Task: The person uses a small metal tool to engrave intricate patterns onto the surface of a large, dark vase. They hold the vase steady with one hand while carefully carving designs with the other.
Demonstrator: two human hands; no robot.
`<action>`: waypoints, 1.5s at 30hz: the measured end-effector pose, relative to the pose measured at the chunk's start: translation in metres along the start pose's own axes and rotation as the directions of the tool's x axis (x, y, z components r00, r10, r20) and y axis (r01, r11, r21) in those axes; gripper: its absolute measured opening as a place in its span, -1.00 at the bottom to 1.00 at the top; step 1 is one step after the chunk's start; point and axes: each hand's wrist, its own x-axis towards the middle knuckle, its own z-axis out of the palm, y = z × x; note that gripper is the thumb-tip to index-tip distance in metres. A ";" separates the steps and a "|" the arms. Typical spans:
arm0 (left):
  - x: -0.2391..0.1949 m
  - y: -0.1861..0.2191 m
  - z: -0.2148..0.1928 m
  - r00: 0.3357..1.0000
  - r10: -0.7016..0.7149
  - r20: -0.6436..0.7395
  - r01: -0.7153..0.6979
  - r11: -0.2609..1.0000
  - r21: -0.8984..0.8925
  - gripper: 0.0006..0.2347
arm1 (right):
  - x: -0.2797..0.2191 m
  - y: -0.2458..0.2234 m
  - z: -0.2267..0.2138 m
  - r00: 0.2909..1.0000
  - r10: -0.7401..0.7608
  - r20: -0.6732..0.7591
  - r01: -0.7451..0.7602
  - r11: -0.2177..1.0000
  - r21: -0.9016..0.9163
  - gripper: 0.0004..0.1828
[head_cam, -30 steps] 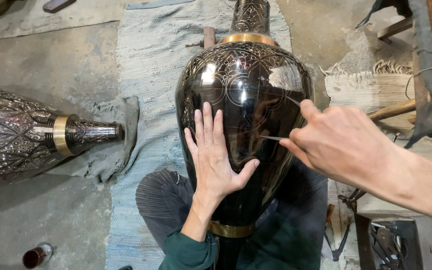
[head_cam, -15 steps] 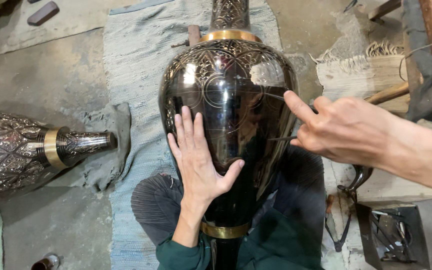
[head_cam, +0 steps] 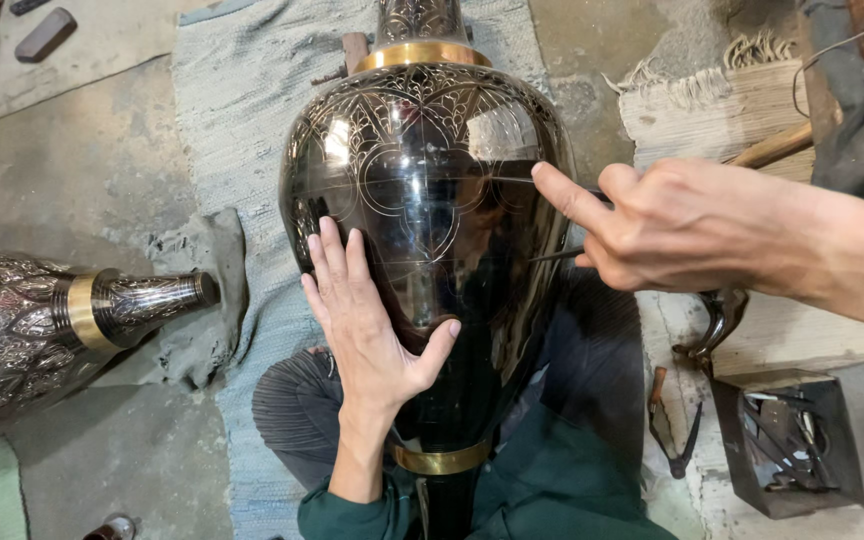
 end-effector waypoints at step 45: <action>0.040 0.032 0.017 0.999 0.038 0.004 -0.039 0.999 0.034 0.14 | -0.001 -0.008 0.013 0.964 0.266 -0.021 -0.214 0.820 0.531 -0.39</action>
